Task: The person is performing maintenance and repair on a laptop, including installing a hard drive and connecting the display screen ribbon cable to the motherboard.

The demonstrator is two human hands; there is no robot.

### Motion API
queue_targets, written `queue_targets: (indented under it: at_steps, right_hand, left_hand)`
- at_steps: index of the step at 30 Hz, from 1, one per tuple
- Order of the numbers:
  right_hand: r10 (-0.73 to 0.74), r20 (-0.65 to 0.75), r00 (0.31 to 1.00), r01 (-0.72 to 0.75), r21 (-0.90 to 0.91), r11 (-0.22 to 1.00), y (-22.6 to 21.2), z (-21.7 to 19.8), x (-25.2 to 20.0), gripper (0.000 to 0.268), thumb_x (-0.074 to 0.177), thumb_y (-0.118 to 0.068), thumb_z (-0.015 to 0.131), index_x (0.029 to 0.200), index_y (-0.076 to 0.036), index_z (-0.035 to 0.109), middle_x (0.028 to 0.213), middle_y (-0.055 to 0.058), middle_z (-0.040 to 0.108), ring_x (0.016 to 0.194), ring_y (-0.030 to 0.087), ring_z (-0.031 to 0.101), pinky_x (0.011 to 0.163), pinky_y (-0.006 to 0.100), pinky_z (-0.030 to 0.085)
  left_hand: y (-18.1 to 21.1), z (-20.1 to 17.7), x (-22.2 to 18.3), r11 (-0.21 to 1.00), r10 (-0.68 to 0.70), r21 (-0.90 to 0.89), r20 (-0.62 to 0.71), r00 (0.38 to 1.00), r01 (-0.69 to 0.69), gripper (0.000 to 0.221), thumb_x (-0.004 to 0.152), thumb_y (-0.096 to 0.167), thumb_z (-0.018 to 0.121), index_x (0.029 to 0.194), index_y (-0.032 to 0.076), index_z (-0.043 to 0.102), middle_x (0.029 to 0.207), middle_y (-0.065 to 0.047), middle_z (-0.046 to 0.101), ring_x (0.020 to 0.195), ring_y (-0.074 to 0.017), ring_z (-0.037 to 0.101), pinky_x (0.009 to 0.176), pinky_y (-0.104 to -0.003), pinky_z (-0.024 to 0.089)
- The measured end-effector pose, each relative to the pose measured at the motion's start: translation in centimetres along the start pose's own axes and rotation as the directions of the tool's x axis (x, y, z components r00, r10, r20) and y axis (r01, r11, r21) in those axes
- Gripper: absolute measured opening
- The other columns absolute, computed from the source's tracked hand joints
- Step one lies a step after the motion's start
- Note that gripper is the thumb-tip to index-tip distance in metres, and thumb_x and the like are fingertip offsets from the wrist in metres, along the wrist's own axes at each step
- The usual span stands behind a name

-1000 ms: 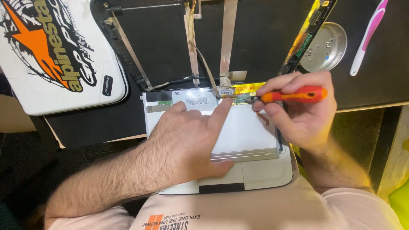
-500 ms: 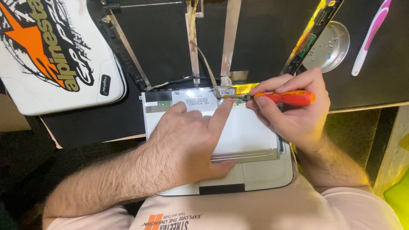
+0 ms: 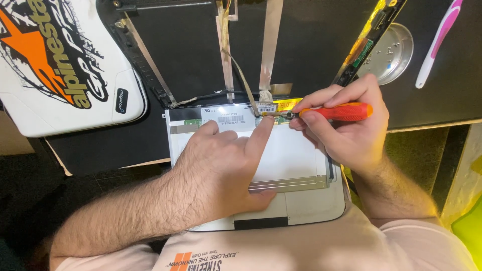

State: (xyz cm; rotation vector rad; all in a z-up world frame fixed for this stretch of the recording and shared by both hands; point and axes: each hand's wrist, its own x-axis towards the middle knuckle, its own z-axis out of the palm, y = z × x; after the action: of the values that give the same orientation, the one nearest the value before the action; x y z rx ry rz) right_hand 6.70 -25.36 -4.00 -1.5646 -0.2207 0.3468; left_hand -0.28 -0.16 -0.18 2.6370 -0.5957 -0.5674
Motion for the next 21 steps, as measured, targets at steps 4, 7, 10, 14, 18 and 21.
queue_targets:
  at_steps: [4,7,10,14,18,21]
  right_hand:
    - [-0.008,-0.012,1.000,0.008,0.003,1.000,0.01,0.25,0.14,0.042,0.113,0.013,0.071,0.121,-0.008,0.035,0.114,0.041,0.077,0.070,0.035,0.084,0.041,0.032,0.053]
    - [-0.003,-0.038,0.999,0.003,0.007,1.000,0.00,0.50,0.10,0.044,0.113,0.013,0.072,0.121,-0.009,0.035,0.111,0.040,0.077,0.071,0.035,0.083,0.039,0.032,0.051]
    - [-0.011,-0.042,0.999,0.011,0.003,1.000,0.01,0.56,0.14,0.044,0.114,0.013,0.072,0.121,-0.009,0.034,0.111,0.040,0.077,0.070,0.035,0.083,0.040,0.032,0.051]
    - [-0.021,-0.046,0.999,0.021,0.002,1.000,0.08,0.61,0.10,0.044,0.114,0.011,0.072,0.122,-0.009,0.034,0.111,0.040,0.077,0.068,0.034,0.081,0.041,0.032,0.052]
    - [-0.012,-0.047,0.999,0.012,0.000,1.000,-0.01,0.63,0.14,0.046,0.114,0.013,0.071,0.122,-0.010,0.033,0.110,0.040,0.076,0.065,0.035,0.080,0.040,0.032,0.050]
    - [-0.014,-0.037,0.999,0.014,-0.009,1.000,-0.17,0.60,0.19,0.045,0.114,0.012,0.072,0.122,-0.010,0.033,0.111,0.040,0.077,0.066,0.034,0.081,0.041,0.032,0.051]
  left_hand:
    - [-0.01,0.00,0.00,1.000,0.004,0.008,0.005,1.000,-0.004,0.133,0.079,0.084,0.091,0.175,0.000,0.055,0.071,-0.010,0.083,0.062,-0.0401,0.079,0.077,-0.054,0.050]
    - [-0.03,0.12,-0.08,1.000,0.015,0.015,-0.028,1.000,-0.015,0.130,0.079,0.083,0.092,0.173,0.000,0.057,0.070,-0.009,0.081,0.059,-0.0387,0.078,0.076,-0.053,0.051]
    - [-0.02,0.13,-0.11,1.000,0.015,0.014,-0.032,0.999,-0.015,0.131,0.078,0.082,0.092,0.173,0.000,0.058,0.069,-0.008,0.081,0.059,-0.0386,0.077,0.075,-0.053,0.050]
    - [-0.01,0.05,-0.11,1.000,0.016,0.021,-0.031,0.999,-0.015,0.131,0.079,0.084,0.091,0.174,-0.001,0.058,0.070,-0.009,0.081,0.061,-0.0390,0.078,0.077,-0.054,0.051]
    - [-0.08,0.12,-0.14,0.999,0.024,0.026,-0.043,0.999,-0.023,0.134,0.077,0.086,0.094,0.173,-0.001,0.058,0.072,-0.010,0.082,0.062,-0.0396,0.079,0.077,-0.054,0.051]
    - [-0.05,0.08,-0.11,1.000,0.017,0.014,-0.023,1.000,-0.017,0.134,0.078,0.085,0.094,0.174,-0.001,0.057,0.069,-0.010,0.081,0.060,-0.0390,0.078,0.077,-0.054,0.051]
